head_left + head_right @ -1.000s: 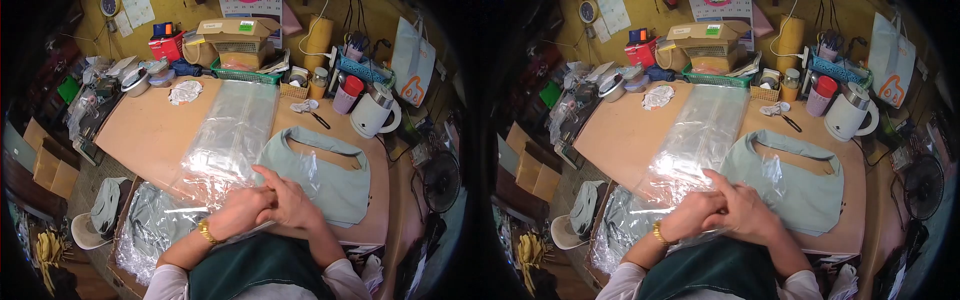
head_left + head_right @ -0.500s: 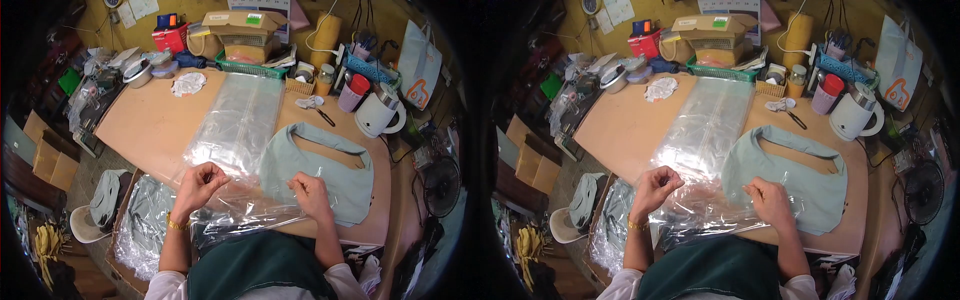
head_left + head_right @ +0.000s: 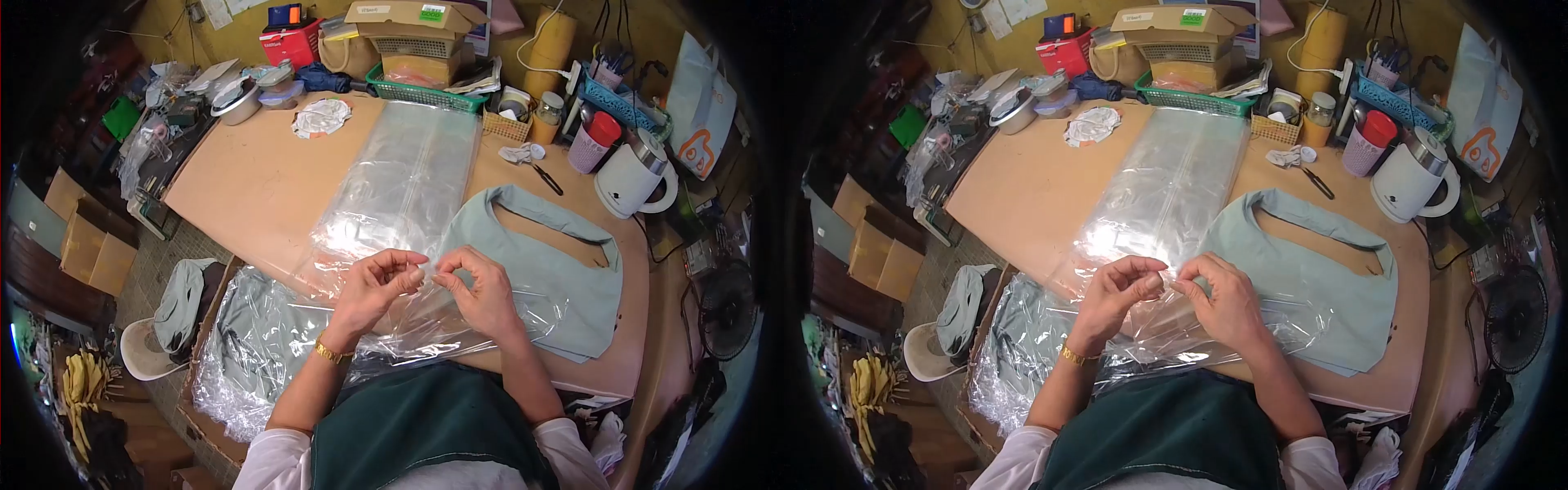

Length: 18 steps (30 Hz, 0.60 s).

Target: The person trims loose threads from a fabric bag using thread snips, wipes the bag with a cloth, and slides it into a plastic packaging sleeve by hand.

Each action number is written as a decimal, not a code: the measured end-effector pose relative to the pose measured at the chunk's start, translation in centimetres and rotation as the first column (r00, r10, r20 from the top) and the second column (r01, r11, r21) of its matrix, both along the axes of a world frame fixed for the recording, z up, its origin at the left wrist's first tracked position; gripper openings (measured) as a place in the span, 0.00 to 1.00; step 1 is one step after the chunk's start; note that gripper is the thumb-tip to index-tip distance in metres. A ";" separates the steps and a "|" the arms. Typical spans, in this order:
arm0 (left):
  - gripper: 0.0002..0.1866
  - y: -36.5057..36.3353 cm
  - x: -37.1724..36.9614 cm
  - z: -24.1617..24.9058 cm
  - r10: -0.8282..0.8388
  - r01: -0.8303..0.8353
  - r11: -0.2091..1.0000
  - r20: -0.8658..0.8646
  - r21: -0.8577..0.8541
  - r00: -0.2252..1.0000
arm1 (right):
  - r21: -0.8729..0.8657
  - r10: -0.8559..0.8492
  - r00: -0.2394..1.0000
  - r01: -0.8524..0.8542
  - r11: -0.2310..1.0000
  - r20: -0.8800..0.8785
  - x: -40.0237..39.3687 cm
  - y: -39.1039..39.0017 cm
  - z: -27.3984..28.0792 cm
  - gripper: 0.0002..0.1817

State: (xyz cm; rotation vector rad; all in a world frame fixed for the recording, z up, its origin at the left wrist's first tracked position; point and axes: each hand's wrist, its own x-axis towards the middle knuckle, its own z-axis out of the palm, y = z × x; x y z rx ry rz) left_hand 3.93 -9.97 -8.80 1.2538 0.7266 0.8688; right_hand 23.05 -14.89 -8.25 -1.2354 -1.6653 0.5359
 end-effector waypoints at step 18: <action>0.23 -0.3 1.3 -1.6 0.227 -0.227 0.974 -0.044 -0.009 0.973 | 0.210 -0.138 0.989 0.123 0.970 0.059 -3.1 0.5 -1.6 0.14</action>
